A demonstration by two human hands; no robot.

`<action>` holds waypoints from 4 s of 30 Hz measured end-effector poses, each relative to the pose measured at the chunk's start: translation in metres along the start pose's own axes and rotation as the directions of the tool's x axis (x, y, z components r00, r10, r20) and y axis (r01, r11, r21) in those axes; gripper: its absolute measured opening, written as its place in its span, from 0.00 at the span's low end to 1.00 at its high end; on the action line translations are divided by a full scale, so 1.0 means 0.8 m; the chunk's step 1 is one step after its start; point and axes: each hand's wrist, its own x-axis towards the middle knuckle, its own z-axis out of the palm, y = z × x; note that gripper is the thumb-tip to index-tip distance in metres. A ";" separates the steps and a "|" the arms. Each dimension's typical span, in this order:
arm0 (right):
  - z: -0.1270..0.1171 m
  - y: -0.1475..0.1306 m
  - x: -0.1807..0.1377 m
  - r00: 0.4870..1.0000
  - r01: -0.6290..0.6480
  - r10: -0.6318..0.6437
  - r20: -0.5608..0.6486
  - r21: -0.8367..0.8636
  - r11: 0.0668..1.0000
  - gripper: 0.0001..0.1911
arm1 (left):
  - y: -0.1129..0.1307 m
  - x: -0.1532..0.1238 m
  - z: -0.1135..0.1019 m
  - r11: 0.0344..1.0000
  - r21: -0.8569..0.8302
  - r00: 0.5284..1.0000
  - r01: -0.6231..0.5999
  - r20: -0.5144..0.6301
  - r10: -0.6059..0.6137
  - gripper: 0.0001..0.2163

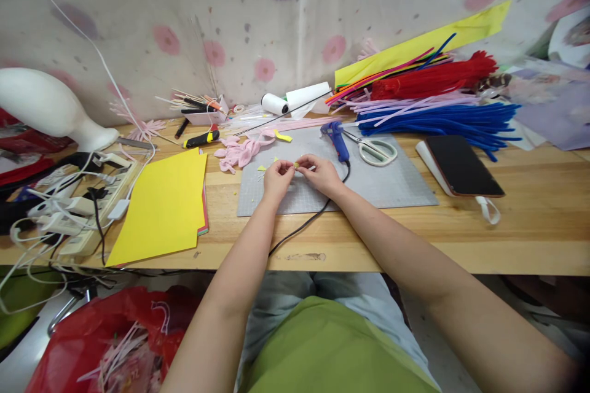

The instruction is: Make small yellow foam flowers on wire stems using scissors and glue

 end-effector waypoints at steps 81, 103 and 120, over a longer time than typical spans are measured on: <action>-0.002 -0.029 0.010 0.969 -0.241 0.241 0.049 0.389 0.889 0.18 | 0.033 -0.005 0.008 0.761 -0.520 0.921 0.387 0.173 -0.350 0.07; -0.007 -0.024 0.002 0.986 0.087 -0.117 -0.121 -0.226 0.970 0.05 | 0.023 -0.005 0.017 0.972 -0.207 0.984 0.108 -0.114 -0.133 0.01; -0.014 -0.020 0.009 0.981 -0.192 0.189 0.037 0.289 0.938 0.16 | 0.032 -0.005 0.000 0.959 -0.222 0.984 0.177 0.060 -0.168 0.09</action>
